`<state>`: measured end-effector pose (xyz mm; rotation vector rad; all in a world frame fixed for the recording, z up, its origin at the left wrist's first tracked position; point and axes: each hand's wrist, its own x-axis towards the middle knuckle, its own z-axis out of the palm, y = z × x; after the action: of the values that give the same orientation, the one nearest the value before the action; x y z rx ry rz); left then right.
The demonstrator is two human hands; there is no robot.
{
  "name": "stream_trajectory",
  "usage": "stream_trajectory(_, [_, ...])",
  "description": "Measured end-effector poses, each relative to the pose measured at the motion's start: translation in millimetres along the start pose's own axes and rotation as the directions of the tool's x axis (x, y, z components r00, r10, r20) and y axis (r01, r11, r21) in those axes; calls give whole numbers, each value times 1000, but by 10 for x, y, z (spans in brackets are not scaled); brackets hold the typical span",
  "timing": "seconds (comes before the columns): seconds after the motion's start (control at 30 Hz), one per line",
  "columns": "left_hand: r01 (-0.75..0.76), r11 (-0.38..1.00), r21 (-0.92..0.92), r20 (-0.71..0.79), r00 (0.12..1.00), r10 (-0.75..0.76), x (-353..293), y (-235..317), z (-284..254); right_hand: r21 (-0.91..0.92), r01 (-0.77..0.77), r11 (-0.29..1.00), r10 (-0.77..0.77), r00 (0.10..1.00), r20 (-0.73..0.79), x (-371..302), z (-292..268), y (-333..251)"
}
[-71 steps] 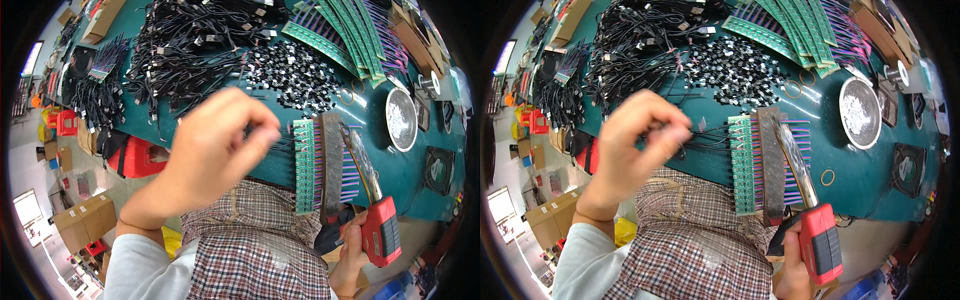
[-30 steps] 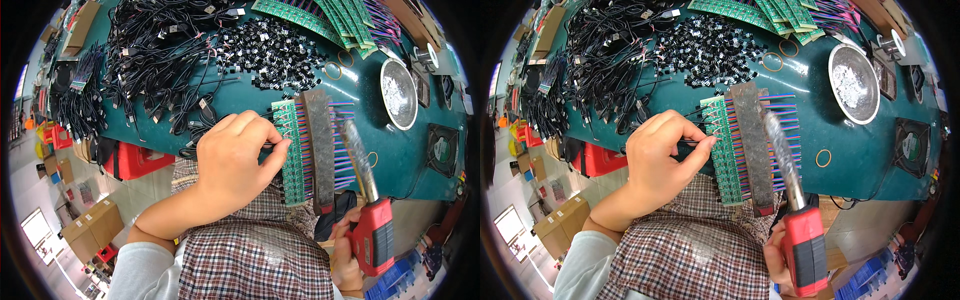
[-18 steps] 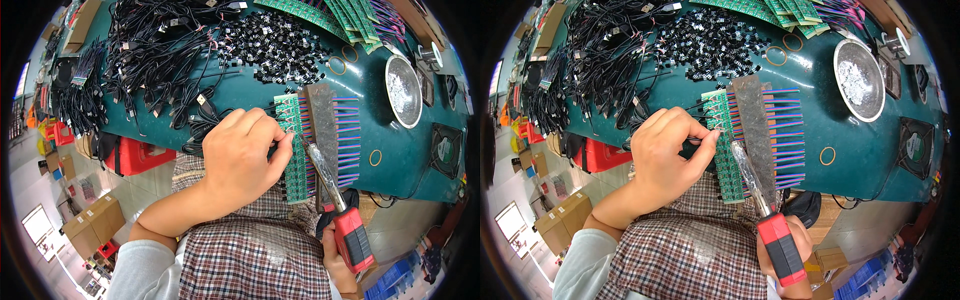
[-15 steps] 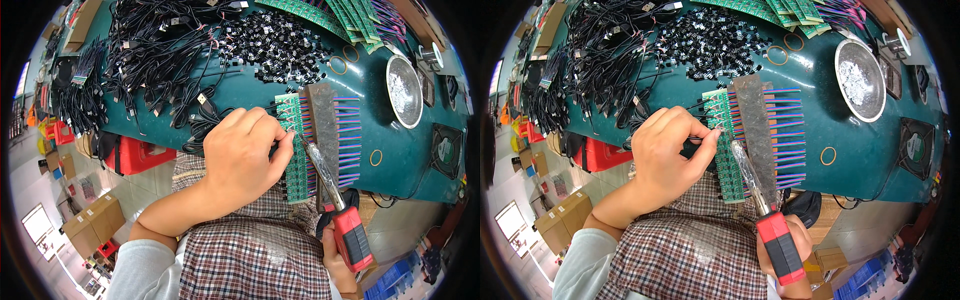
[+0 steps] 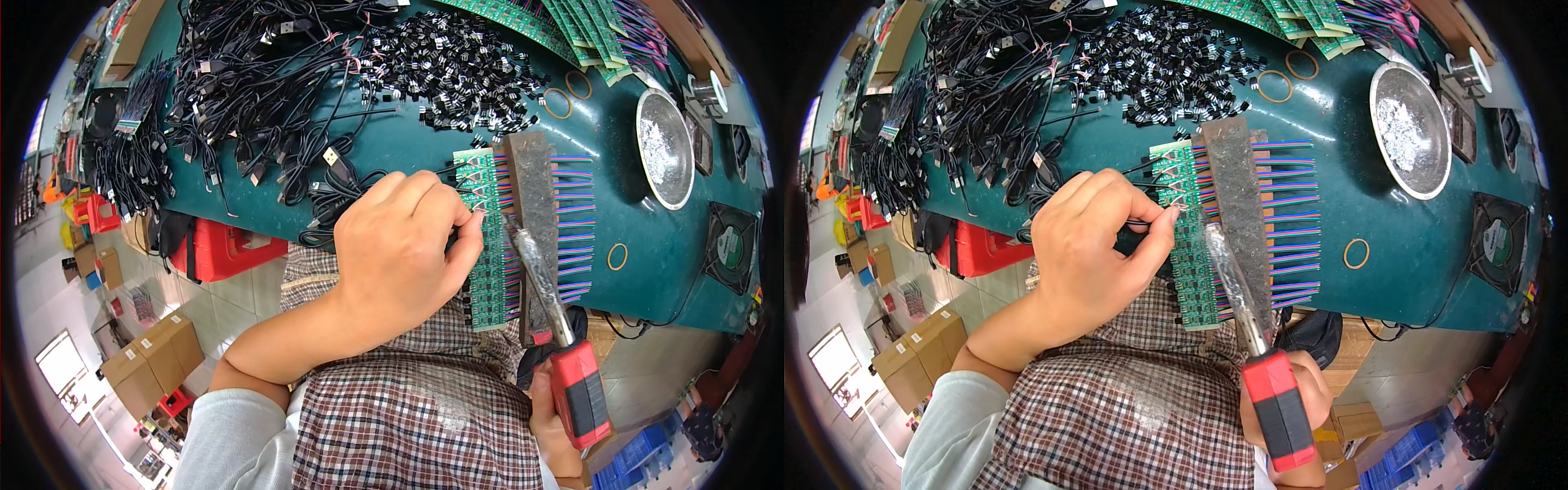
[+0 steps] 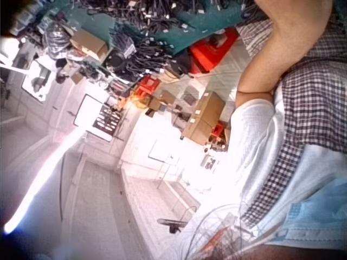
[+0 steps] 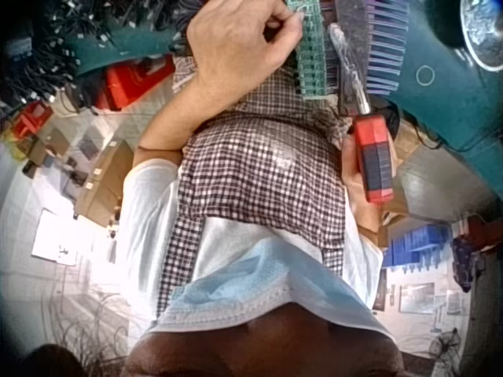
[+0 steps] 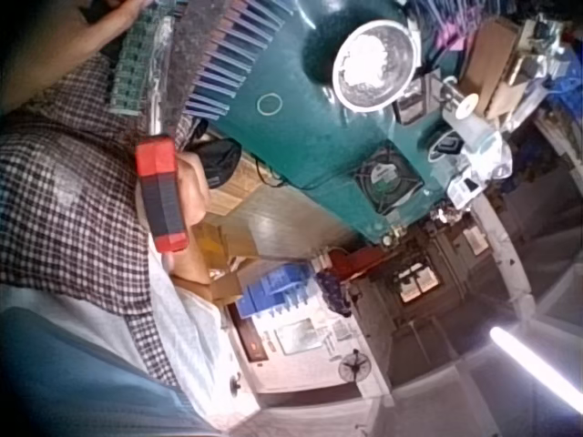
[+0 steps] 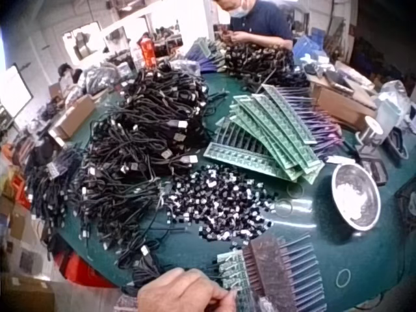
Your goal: The person solders USB cables to a circuit board strip using a soldering iron, sets the strip aside, and solders electronic components onto another circuit board strip.
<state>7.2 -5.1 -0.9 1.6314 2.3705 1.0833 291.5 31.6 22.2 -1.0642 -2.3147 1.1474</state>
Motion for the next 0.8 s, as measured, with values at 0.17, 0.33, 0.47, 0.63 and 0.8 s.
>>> stream_trajectory(0.17, [-2, 1000, -4, 1, 1000, 2, 21, 6, -4, -8, -148, 989, 149, 989, 12, -153, -24, 23])
stream_trajectory(0.33, [6, 999, 36, 40, 999, -7, -3, 18, -61, -11, -86, 996, 86, 996, 12, -143, -11, 66])
stream_trajectory(0.47, [-12, 1000, 5, 88, 996, 11, 28, -3, -106, 38, -97, 995, 96, 995, 16, -186, -33, 89])
stream_trajectory(0.63, [-58, 997, -41, 138, 988, 63, 83, -23, -152, 53, -121, 991, 122, 992, -11, -208, -27, 53])
stream_trajectory(0.8, [-109, 994, 1, 209, 972, 106, 116, -41, -180, -6, 54, 999, -54, 999, 7, -51, -9, 25])
